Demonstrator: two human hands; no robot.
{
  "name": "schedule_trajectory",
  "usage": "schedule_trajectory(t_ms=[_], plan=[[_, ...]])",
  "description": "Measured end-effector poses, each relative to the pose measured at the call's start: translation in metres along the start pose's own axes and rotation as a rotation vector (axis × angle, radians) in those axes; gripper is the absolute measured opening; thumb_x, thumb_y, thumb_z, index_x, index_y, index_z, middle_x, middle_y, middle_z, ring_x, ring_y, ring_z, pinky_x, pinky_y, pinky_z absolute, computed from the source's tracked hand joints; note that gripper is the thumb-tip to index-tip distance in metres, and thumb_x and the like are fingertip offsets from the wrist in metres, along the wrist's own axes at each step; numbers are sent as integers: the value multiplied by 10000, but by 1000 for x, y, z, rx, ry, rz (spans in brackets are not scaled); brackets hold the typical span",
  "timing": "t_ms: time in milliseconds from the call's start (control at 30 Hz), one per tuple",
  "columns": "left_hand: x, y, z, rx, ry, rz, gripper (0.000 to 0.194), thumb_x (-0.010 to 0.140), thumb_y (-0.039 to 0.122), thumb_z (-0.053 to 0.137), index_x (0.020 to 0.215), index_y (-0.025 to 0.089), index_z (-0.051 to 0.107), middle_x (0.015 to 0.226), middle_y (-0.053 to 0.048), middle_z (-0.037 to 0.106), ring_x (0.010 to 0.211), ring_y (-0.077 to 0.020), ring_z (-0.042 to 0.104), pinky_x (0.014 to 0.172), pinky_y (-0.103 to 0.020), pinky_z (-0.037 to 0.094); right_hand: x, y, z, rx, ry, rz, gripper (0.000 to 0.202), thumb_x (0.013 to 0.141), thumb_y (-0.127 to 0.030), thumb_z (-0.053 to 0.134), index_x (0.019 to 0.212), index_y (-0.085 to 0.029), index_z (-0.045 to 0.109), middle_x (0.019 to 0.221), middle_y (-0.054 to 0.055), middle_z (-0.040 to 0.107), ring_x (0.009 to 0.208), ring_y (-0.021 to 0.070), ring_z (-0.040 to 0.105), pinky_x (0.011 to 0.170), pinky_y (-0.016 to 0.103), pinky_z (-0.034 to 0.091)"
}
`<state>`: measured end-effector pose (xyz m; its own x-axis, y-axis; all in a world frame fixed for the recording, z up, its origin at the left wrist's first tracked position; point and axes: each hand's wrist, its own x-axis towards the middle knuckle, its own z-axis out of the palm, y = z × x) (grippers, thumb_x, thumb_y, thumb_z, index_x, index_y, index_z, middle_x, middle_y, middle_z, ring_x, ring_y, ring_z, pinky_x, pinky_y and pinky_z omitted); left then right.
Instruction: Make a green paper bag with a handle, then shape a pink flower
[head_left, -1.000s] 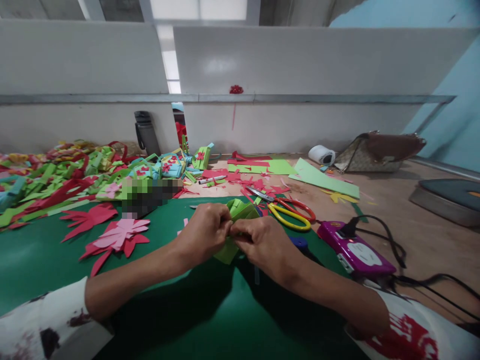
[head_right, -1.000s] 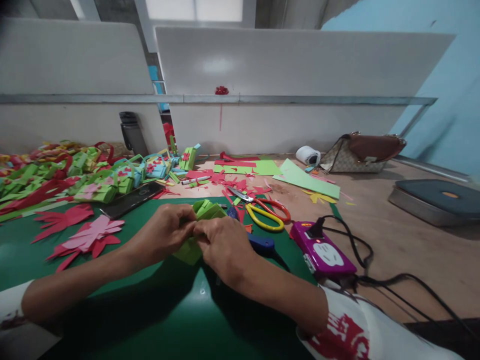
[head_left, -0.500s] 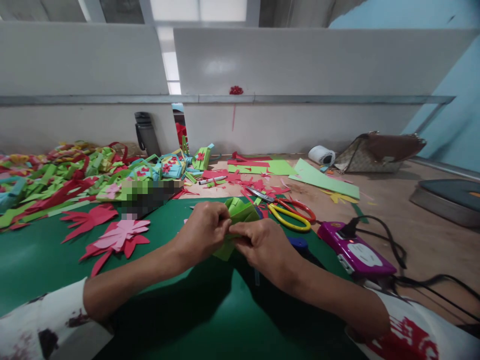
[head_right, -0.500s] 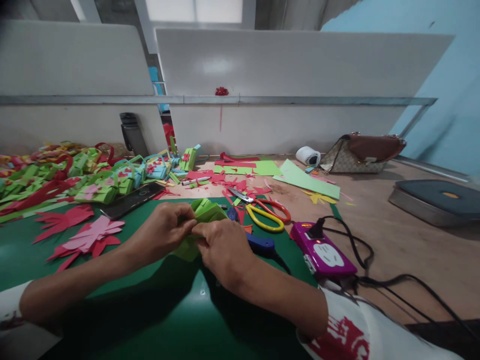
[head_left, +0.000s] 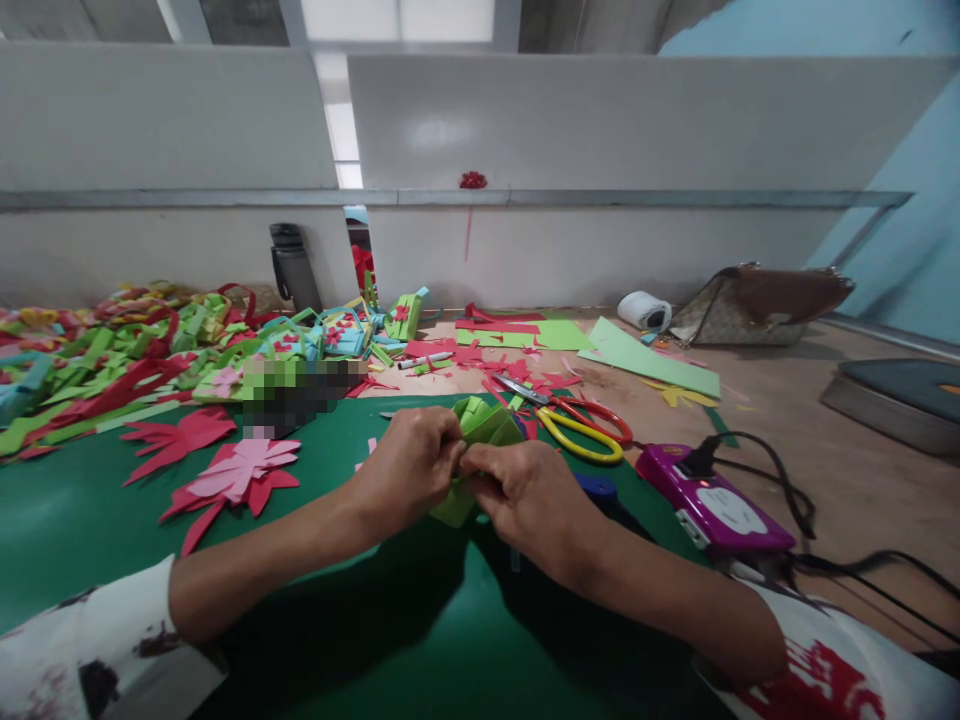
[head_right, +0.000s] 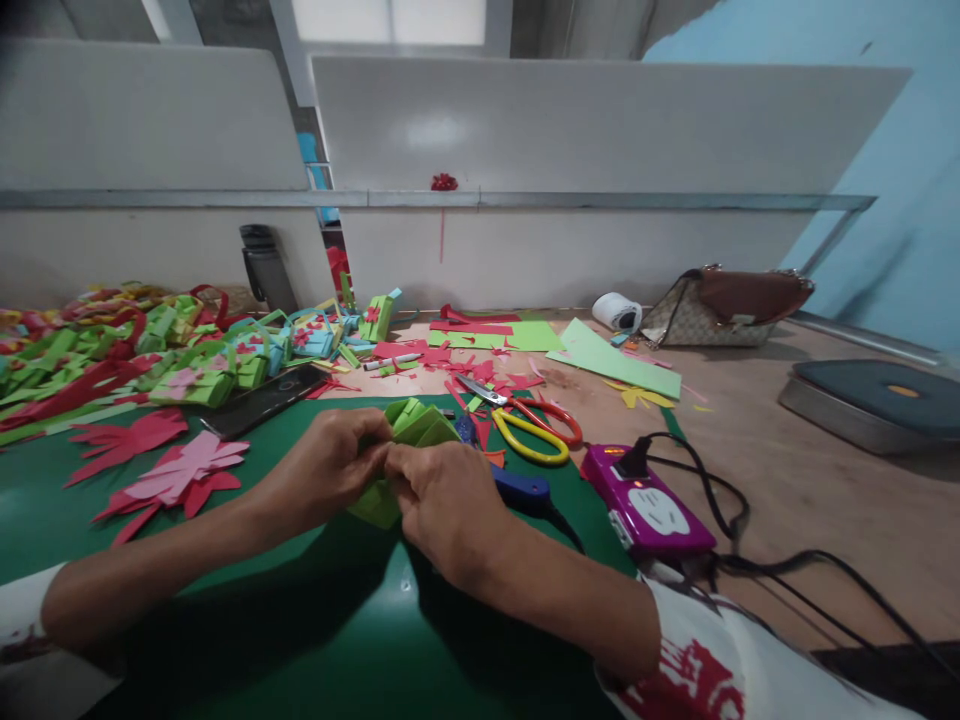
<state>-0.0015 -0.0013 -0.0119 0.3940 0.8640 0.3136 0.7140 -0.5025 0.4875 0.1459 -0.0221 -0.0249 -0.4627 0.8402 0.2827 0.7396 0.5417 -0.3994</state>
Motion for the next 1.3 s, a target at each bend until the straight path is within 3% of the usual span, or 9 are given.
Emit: schedule_trajectory(t_ms=[267, 533, 800, 933, 1033, 1167, 1233, 1300], plan=[[1, 4, -4, -64, -38, -92, 146, 683, 64, 466, 573, 133, 532, 524, 24, 488, 499, -80, 404, 481, -203, 278, 2, 0, 3, 36, -4, -4, 144, 750, -117, 514, 687, -175, 629, 553, -22, 535, 500, 82, 426, 520, 206, 293], [1, 1, -2, -35, -30, -54, 151, 702, 71, 457, 584, 130, 531, 541, 17, 488, 516, -86, 400, 491, -214, 279, 0, 2, 2, -9, 19, -11, 126, 701, -111, 521, 599, -177, 555, 505, -49, 419, 476, 71, 344, 498, 220, 235], [-1, 3, -5, -66, -9, 37, 150, 713, 68, 469, 612, 134, 558, 583, 15, 503, 546, -89, 432, 512, -205, 306, -2, 5, 3, -3, 35, -74, 186, 737, -112, 499, 563, -171, 471, 505, -48, 428, 477, 69, 376, 498, 220, 232], [-7, 5, -12, -98, 15, 79, 130, 723, 74, 502, 673, 149, 595, 681, -7, 565, 631, -114, 511, 561, -208, 373, -4, 8, 5, -25, 104, -150, 184, 755, -101, 477, 588, -175, 458, 515, -46, 449, 466, 70, 377, 489, 220, 231], [-13, 3, -16, -59, 40, 64, 89, 732, 121, 535, 685, 158, 601, 857, -61, 618, 796, -171, 578, 704, -275, 452, -5, 9, 5, -54, 153, -184, 180, 764, -84, 464, 608, -174, 466, 531, -38, 478, 477, 74, 417, 491, 215, 241], [-23, 1, -17, 31, 62, 94, 90, 748, 207, 554, 705, 170, 624, 1266, -133, 485, 1164, -284, 454, 929, -423, 392, -5, 7, 2, -45, 201, -202, 196, 810, -117, 455, 623, -169, 480, 539, -28, 495, 487, 78, 452, 504, 206, 273], [-24, 1, -16, 65, 57, 128, 111, 760, 203, 535, 715, 170, 631, 1290, -139, 460, 1199, -294, 413, 938, -437, 384, -5, 7, 1, -34, 224, -212, 207, 826, -134, 452, 625, -167, 488, 543, -25, 499, 488, 78, 452, 509, 202, 288], [-23, 2, -17, 68, 34, 127, 141, 768, 170, 512, 677, 163, 620, 1169, -137, 538, 1109, -273, 484, 885, -407, 424, -4, 7, 0, -39, 248, -222, 214, 834, -141, 451, 629, -166, 504, 545, -21, 510, 492, 81, 461, 515, 201, 301]])
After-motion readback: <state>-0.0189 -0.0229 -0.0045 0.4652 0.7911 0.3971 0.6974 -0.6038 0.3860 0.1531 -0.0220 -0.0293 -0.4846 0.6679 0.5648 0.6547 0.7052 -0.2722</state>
